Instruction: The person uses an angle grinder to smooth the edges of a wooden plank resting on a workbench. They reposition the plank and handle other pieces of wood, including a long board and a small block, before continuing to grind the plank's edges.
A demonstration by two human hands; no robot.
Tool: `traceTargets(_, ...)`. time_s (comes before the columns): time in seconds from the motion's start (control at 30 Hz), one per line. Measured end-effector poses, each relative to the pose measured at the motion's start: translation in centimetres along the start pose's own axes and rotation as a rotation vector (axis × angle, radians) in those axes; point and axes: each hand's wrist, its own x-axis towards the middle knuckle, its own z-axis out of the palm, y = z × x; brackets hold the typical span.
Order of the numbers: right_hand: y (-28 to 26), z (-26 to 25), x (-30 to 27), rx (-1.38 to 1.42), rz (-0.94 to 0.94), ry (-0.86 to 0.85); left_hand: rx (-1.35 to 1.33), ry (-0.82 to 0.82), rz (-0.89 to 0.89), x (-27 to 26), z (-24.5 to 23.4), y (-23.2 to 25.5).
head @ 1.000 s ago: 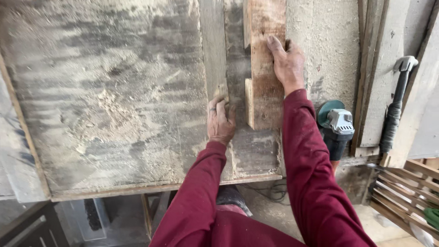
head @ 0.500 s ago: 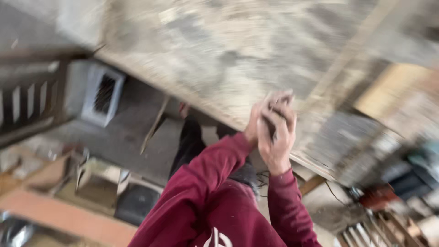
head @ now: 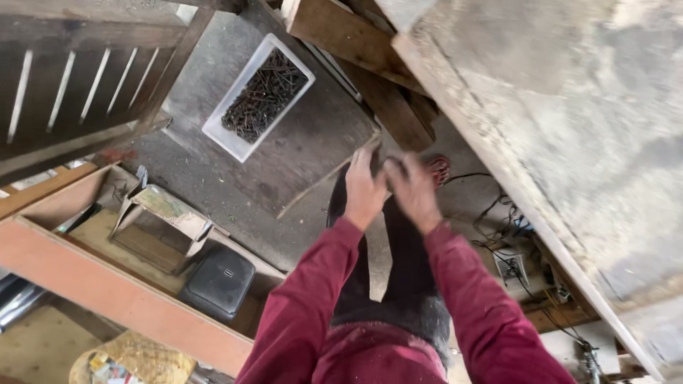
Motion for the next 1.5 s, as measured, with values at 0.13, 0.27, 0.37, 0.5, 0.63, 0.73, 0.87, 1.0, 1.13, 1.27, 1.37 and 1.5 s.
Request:
traceTargets(0.13, 8.0, 2.2, 11.1, -0.159, -0.021, 0.142, -0.71, -0.002, -0.511, 10.4, 4.4, -7.5)
traceTargets(0.27, 13.6, 3.0, 19.3, -0.442, -0.064, 0.168, -0.846, 0.159, -0.865, 17.2, 8.8, -13.1)
traceTargets(0.37, 15.4, 2.9, 21.3, -0.456, -0.131, 0.098, -0.842, 0.23, -0.812, 19.1, 10.4, -15.9)
traceTargets(0.5, 15.4, 2.7, 21.8, -0.774, -0.219, 0.122, -0.962, 0.068, -1.05, 20.1, 11.0, -18.5)
traceTargets(0.63, 14.5, 2.2, 23.6, -0.867, -0.269, 0.108, -1.106, 0.098, -0.813, 20.5, 11.9, -19.4)
traceTargets(0.73, 14.8, 1.0, 23.7, -0.756, -0.205, 0.046, -1.067, 0.194, -0.849, 19.3, 13.3, -19.9)
traceTargets(0.87, 16.1, -3.4, 26.0, -0.419, -0.312, 0.148, -0.974, 0.403, -0.791, 20.2, 16.0, -20.0)
traceTargets(1.0, 19.0, -5.3, 33.4, -0.802, -0.255, 0.355, -1.154, 0.431, -0.835, 18.0, 17.0, -17.8)
traceTargets(1.13, 20.9, -5.1, 37.1, -0.822, -0.235, 0.284, -0.943, 0.235, -0.613, 11.0, 15.4, -13.5)
traceTargets(1.27, 21.1, -6.2, 36.5, -0.634, -0.416, 0.285, -0.157, 0.123, -0.025, 4.8, 13.4, -10.2)
traceTargets(1.37, 21.7, -7.6, 38.4, -2.051, -0.703, 0.376, -0.694, 0.273, -0.183, 0.2, 14.7, -9.0)
traceTargets(1.5, 25.5, -8.2, 37.3, -3.77, -0.584, 0.263, -0.038, 0.07, 0.118, -8.9, 16.6, -12.1)
